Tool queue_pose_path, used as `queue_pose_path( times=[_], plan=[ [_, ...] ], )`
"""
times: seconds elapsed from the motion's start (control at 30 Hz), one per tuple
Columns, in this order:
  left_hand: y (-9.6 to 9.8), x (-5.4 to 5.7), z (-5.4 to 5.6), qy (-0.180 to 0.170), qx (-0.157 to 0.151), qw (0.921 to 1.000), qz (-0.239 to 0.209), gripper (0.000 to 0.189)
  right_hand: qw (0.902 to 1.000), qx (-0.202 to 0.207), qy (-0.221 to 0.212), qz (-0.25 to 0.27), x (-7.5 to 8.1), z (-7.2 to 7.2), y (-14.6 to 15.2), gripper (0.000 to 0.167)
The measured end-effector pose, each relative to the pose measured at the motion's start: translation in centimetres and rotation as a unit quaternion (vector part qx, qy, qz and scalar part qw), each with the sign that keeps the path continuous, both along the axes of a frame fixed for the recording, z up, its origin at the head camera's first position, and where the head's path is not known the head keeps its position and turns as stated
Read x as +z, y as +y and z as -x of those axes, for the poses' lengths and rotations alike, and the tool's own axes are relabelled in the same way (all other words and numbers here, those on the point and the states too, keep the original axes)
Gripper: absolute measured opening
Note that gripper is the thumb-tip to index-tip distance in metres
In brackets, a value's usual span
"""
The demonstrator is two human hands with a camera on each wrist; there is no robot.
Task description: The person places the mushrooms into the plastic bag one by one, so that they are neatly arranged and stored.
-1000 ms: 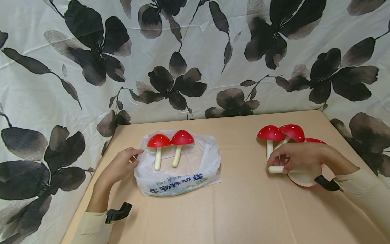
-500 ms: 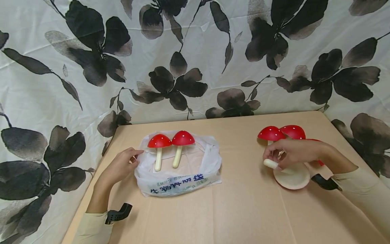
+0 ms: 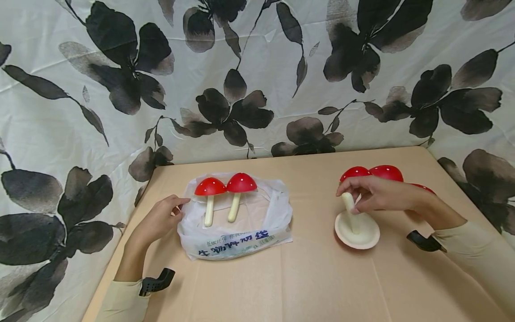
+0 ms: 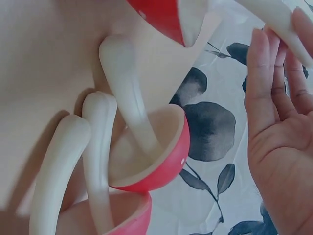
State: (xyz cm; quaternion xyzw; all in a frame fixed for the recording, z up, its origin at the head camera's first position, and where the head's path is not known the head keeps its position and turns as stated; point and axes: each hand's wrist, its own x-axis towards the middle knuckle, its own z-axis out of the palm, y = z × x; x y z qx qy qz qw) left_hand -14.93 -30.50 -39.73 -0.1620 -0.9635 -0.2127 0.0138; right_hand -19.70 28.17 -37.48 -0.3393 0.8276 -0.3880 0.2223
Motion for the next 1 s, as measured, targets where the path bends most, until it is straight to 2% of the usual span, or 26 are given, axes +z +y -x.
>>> queue_pose_path(
  times=[0.13,0.37,0.5,0.77,0.9,1.0],
  plan=[
    [0.0,0.0,0.1,-0.007,0.003,1.0000,0.004,0.035,0.9999,-0.008,0.002,0.012,-0.2,0.2,-0.3,0.040],
    [0.2,-0.1,0.2,-0.011,0.005,0.9999,0.007,0.035,0.9961,-0.080,-0.012,0.036,0.0,0.3,-1.1,0.036],
    [0.2,-0.1,0.2,-0.014,0.005,0.9999,0.006,0.036,0.9942,-0.097,-0.008,0.045,-0.3,0.5,-1.1,0.034],
    [0.2,0.0,0.3,-0.019,0.008,0.9998,0.006,0.036,0.9928,-0.106,0.035,-0.044,-0.6,0.7,-0.7,0.030],
    [0.3,0.0,0.4,-0.017,0.004,0.9998,0.007,0.035,0.9910,-0.090,0.064,-0.077,-0.7,0.7,-0.6,0.033],
    [0.3,-0.1,0.5,-0.017,0.004,0.9998,0.010,0.035,0.9914,-0.072,0.069,-0.086,-1.1,0.7,-0.6,0.035]
  ],
)
